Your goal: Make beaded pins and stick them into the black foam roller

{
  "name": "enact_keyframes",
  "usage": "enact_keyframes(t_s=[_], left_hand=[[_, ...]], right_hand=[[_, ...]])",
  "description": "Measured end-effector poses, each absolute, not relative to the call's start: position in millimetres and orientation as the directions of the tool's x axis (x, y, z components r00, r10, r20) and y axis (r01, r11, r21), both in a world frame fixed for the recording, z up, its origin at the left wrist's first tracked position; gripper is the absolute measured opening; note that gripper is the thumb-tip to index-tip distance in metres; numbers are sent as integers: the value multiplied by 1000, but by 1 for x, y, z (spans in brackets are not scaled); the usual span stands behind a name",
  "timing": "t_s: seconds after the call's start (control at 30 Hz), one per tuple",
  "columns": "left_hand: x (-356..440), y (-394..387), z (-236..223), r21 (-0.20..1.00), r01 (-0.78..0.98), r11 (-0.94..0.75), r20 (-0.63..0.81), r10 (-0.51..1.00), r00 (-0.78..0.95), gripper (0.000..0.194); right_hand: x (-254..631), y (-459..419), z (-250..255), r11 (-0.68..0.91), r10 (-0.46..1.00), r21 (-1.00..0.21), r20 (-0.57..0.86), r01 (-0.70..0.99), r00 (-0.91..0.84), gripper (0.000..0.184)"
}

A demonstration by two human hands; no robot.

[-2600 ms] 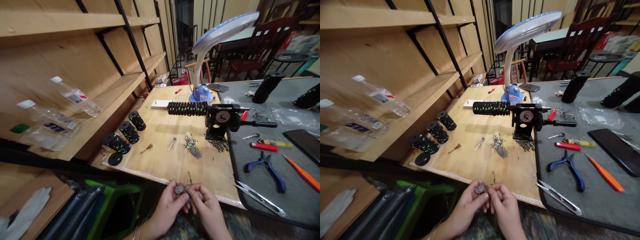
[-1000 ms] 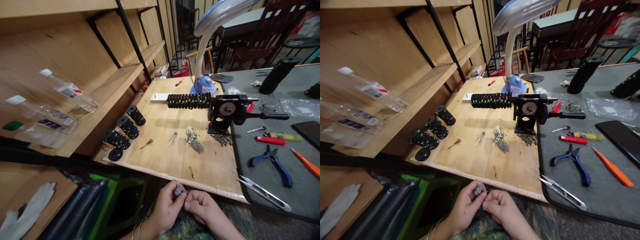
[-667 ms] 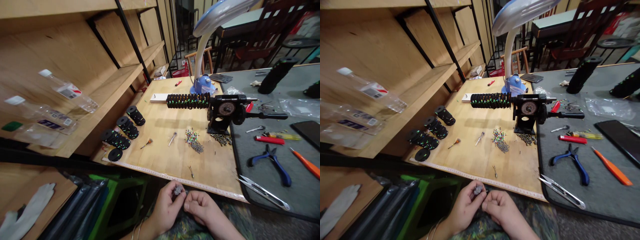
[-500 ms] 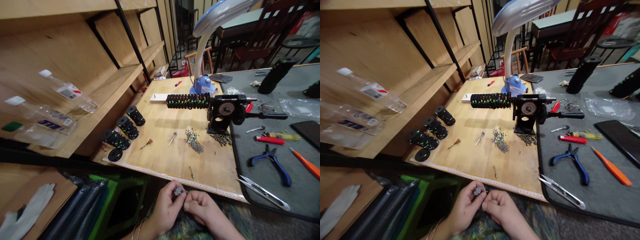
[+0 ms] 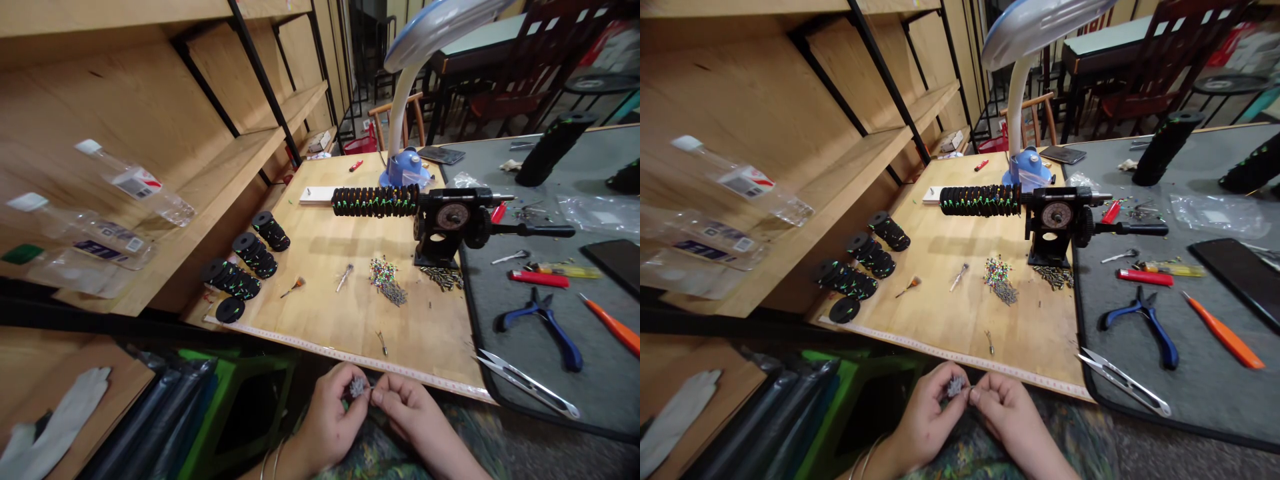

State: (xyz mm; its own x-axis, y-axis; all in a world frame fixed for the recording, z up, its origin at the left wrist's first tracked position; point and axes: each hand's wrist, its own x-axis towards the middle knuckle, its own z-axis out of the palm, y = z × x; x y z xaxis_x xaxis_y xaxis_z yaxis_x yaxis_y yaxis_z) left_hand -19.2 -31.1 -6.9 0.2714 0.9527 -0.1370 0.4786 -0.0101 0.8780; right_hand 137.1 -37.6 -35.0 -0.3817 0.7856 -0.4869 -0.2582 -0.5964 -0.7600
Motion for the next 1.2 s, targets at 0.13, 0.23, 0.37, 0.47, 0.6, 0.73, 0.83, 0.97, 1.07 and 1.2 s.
enact_keyframes(t_s=[0.13, 0.23, 0.37, 0.47, 0.6, 0.73, 0.83, 0.97, 1.07, 1.2], left_hand=[[-20, -30, -6, 863, 500, -70, -94, 951, 295, 7], [-21, -31, -8, 863, 498, -85, -86, 947, 310, 7], [-21, -32, -8, 869, 491, -62, -107, 945, 309, 7], [-19, -31, -7, 876, 481, -32, -132, 944, 302, 6], [-18, -32, -7, 896, 441, 42, -185, 940, 287, 6], [-18, -33, -9, 916, 380, 133, -247, 931, 270, 7], [-16, -32, -9, 925, 341, 164, -257, 934, 247, 8], [-8, -29, -7, 932, 299, 205, -268, 945, 189, 8], [-5, -28, -8, 928, 300, 221, -282, 943, 178, 8], [-9, -24, -7, 921, 354, 161, -237, 954, 183, 10]], right_hand=[[138, -38, -38, -561, 814, -790, -470, -247, -342, 48], [140, -39, -41, -492, 861, -842, -434, -222, -265, 42], [141, -38, -41, -397, 916, -900, -375, -178, -143, 34], [140, -37, -40, -382, 924, -905, -371, -188, -89, 31], [139, -38, -40, -469, 882, -852, -464, -231, -81, 35], [140, -37, -36, -497, 867, -836, -493, -234, -80, 38], [140, -37, -34, -476, 878, -853, -473, -212, -66, 39], [138, -38, -36, -394, 919, -905, -388, -160, -71, 36], [138, -39, -39, -333, 943, -935, -328, -123, -63, 33], [141, -38, -37, -286, 954, -956, -277, -71, -117, 29]])
